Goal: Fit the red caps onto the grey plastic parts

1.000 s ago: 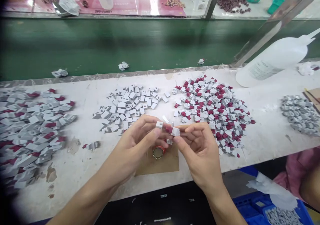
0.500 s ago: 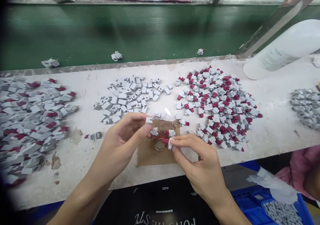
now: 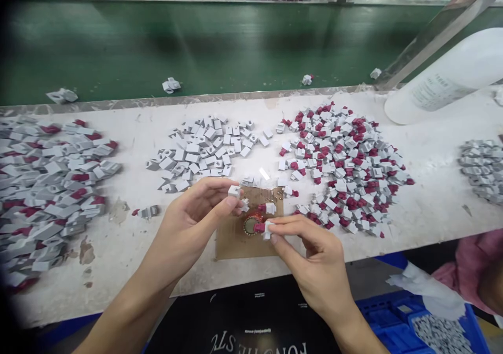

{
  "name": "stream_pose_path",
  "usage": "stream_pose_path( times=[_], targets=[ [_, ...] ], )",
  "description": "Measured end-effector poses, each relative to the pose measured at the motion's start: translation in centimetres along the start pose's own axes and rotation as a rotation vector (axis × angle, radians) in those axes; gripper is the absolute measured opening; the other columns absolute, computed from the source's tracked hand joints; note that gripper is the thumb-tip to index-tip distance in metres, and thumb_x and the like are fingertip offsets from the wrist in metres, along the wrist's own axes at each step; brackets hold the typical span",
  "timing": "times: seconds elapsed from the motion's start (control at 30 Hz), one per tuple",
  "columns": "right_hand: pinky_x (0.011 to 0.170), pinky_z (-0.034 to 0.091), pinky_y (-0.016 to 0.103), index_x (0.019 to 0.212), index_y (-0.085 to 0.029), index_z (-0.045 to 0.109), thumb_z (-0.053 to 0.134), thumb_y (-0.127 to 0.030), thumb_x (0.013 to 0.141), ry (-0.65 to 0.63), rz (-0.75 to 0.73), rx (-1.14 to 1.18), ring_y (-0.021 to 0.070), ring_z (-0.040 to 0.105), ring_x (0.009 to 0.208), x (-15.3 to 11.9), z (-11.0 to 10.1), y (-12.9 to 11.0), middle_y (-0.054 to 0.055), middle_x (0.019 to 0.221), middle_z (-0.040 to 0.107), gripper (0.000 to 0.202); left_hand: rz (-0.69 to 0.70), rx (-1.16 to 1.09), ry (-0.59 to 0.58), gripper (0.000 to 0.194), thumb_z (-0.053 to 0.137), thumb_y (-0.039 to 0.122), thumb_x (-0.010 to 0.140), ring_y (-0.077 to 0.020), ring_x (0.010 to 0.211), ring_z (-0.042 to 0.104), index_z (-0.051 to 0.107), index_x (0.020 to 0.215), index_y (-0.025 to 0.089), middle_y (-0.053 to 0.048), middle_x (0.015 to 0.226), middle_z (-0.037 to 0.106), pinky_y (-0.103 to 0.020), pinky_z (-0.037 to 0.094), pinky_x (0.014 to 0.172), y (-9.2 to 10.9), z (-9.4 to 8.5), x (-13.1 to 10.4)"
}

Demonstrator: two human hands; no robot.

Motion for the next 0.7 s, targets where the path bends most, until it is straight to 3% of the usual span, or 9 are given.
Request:
stream_pose_path(
  times=[0.13,0.27,0.47,0.6,0.7],
  targets=[
    [0.098,0.075,0.042,0.099,-0.04,0.093,0.097,-0.034,0.092,0.116,0.127,0.288,0.0269,0.089,0.106,1.4,0.0,-0.3,0.001,0.106,0.092,0.01,-0.021,-0.107,-0.135,0.013,0.082,0.038,0.105,-0.0254,0.1,0.084,0.079,0.111,0.026,-0.006,0.11,0.086,-0.039,0.072,0.086,0.6,1.0,0.1],
    [0.097,0.075,0.043,0.095,-0.039,0.093,0.103,-0.04,0.085,0.136,0.178,0.436,0.026,0.089,0.1,2.9,0.4,-0.6,-0.001,0.102,0.092,0.014,0.003,-0.166,-0.192,0.01,0.082,0.033,0.105,-0.0246,0.101,0.085,0.079,0.111,0.026,-0.005,0.111,0.088,-0.037,0.071,0.09,1.2,2.1,0.4],
    [0.099,0.074,0.045,0.096,-0.04,0.093,0.103,-0.043,0.086,0.108,0.167,0.436,0.0252,0.089,0.098,3.4,0.6,-0.7,-0.001,0.1,0.092,0.015,0.028,-0.164,-0.197,0.008,0.083,0.032,0.105,-0.0248,0.102,0.085,0.08,0.111,0.026,-0.005,0.108,0.087,-0.037,0.07,0.091,1.2,2.5,1.0],
    [0.093,0.075,0.04,0.094,-0.038,0.093,0.104,-0.042,0.084,0.117,0.162,0.4,0.0245,0.088,0.096,3.5,0.2,-0.5,0.001,0.099,0.091,0.015,0.017,-0.177,-0.219,0.011,0.083,0.033,0.105,-0.0241,0.103,0.085,0.082,0.114,0.026,-0.006,0.114,0.088,-0.035,0.07,0.089,0.8,2.3,1.2],
    [0.085,0.075,0.035,0.096,-0.036,0.094,0.102,-0.037,0.087,0.053,0.143,0.303,0.0242,0.088,0.094,3.7,-0.2,-0.6,0.003,0.1,0.092,0.012,0.025,-0.15,-0.251,0.01,0.083,0.03,0.105,-0.0244,0.108,0.085,0.083,0.114,0.026,-0.006,0.118,0.087,-0.035,0.07,0.094,0.6,2.0,1.2]
  ],
)
Point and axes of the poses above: each hand's wrist, its own x-axis towards the middle knuckle, its own z-axis out of the palm, y = z × x, the point moved 1 cm from there along x, towards the middle knuckle
